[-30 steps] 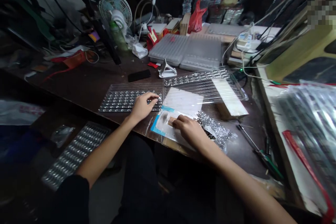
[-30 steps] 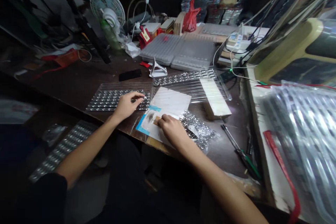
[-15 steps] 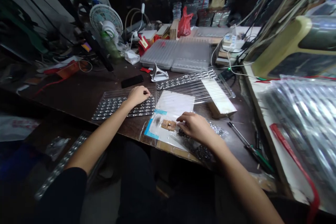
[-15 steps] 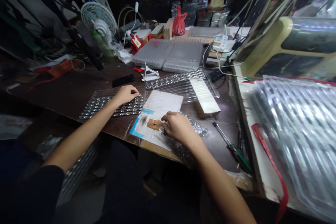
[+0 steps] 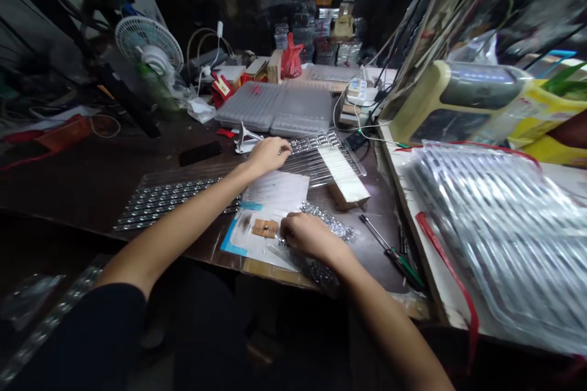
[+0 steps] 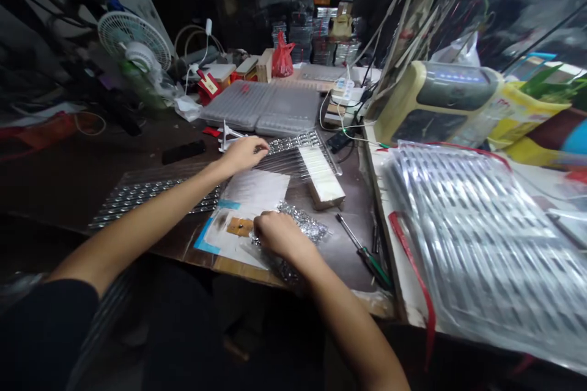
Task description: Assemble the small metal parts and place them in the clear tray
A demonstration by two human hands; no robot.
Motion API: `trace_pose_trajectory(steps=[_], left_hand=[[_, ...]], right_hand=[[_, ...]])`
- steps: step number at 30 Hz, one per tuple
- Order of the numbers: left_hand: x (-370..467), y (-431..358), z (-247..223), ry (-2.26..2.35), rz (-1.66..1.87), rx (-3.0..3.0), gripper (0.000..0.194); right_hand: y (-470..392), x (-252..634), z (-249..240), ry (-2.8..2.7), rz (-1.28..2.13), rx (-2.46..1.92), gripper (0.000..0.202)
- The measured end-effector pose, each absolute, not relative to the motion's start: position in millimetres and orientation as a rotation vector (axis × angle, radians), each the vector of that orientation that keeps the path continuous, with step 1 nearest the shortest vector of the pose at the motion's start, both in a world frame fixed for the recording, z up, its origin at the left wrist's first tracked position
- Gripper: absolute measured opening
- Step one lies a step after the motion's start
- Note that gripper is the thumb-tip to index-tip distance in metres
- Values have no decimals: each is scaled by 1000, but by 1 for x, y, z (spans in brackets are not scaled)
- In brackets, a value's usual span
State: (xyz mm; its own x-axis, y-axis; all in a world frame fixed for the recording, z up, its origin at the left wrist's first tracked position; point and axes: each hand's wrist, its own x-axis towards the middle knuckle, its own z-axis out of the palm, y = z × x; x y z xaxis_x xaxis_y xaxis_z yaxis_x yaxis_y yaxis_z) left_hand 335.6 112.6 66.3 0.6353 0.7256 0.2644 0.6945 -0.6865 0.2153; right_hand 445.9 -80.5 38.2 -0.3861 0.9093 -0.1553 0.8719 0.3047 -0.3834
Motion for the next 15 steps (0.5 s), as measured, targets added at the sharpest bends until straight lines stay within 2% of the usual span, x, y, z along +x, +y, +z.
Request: trace_pose_trajectory(steps=[6, 15], left_hand=[[435, 118, 71, 987, 546, 2939, 24], [471, 126, 53, 1077, 583, 2722, 14]], right_hand=[[-74, 453, 38, -2406, 745, -1549, 29], [-73, 458, 32, -2261, 783, -1432, 21]])
